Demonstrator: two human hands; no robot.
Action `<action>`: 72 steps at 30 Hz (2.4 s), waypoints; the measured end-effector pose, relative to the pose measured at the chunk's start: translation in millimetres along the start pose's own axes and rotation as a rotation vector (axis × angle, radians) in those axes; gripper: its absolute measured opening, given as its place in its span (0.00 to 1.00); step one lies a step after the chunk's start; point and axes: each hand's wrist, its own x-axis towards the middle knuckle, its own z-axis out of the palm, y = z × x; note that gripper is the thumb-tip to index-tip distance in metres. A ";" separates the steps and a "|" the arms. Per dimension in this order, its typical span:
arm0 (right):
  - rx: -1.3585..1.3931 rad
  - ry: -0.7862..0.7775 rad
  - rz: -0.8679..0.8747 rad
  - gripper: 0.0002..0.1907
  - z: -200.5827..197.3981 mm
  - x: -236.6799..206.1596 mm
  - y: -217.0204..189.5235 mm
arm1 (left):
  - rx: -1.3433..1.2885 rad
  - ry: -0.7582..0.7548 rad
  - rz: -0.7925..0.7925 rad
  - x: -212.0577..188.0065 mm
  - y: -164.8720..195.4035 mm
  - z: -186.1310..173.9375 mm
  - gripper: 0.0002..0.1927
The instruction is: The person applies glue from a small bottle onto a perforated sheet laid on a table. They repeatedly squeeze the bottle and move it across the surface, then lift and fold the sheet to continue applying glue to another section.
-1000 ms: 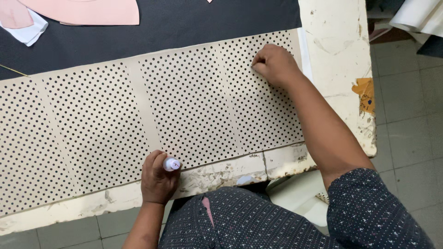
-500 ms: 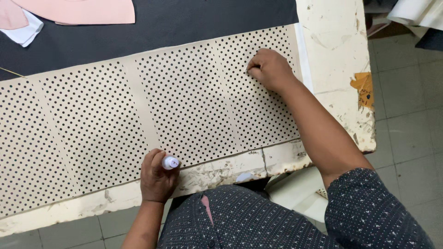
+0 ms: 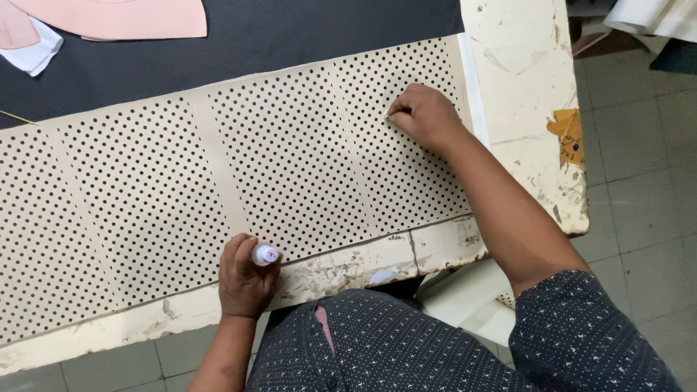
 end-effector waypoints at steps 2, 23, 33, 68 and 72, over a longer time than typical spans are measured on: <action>-0.033 0.010 -0.035 0.04 4.5 -2.9 -1.9 | -0.003 -0.003 0.002 0.3 0.3 -0.7 0.30; -0.020 -0.020 0.005 0.05 1.8 -19.9 -1.4 | -0.035 0.012 0.008 2.4 2.5 -3.9 0.29; -0.182 0.074 -0.176 0.03 18.4 -24.9 -1.1 | -0.022 0.018 0.016 0.6 0.7 -3.1 0.29; -0.099 0.091 -0.118 0.04 22.7 -72.6 -7.1 | -0.047 0.033 0.036 -2.5 3.2 -3.9 0.31; -0.135 0.100 -0.155 0.03 23.9 -74.7 -9.0 | -0.060 0.040 0.035 -2.2 4.0 -4.6 0.30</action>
